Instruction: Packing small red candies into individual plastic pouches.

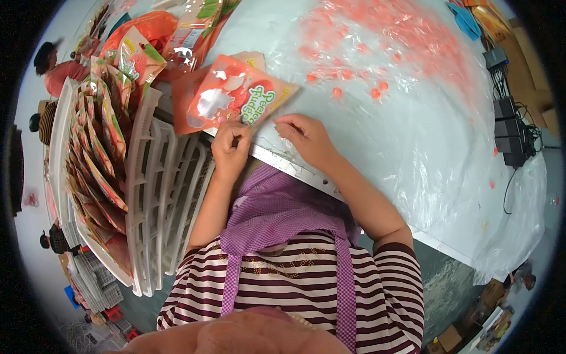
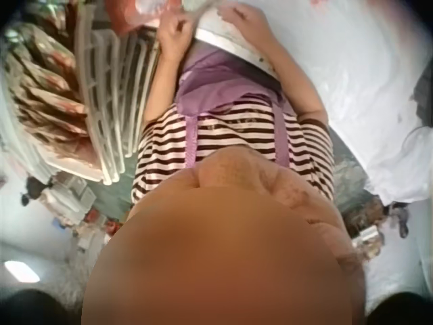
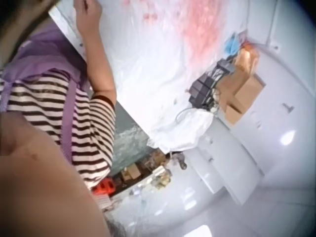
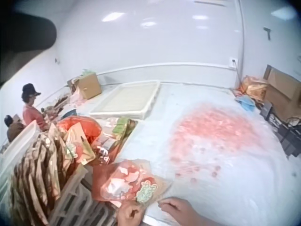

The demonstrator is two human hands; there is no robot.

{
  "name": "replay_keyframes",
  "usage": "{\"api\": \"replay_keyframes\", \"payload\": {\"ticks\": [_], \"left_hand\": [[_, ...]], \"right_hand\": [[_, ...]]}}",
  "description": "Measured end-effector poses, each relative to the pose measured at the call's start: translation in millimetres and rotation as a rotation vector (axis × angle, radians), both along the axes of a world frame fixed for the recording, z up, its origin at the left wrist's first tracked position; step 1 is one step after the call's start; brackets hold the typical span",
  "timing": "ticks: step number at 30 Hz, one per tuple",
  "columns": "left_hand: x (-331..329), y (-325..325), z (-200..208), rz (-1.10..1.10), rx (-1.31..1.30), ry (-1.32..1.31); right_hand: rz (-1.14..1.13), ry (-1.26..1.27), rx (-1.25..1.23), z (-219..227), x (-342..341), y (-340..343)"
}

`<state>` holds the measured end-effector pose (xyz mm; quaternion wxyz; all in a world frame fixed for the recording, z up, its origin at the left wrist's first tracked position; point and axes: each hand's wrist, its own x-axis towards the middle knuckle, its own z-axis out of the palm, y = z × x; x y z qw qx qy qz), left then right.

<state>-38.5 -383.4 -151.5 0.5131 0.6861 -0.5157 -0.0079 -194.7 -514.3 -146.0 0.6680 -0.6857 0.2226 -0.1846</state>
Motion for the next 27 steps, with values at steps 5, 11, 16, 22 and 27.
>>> {"api": "replay_keyframes", "payload": {"ticks": [5,11,16,22,27], "left_hand": [[-19,0,11,-0.097,-0.100,-0.451],[-17,8,10,-0.201,0.033,-0.494],[-33,-1,34,-0.196,0.178,-0.187],[-43,-11,39,-0.095,0.361,0.373],[-32,-8,41,-0.252,0.283,0.488]], "right_hand": [[-0.072,0.090,0.172,17,0,-6],[-0.111,0.106,0.158,15,-1,-11],[-0.119,0.064,0.122,4,0,-9],[-0.002,-0.061,0.239,2,0,-1],[0.073,-0.078,0.136,-7,0,-1]]}}
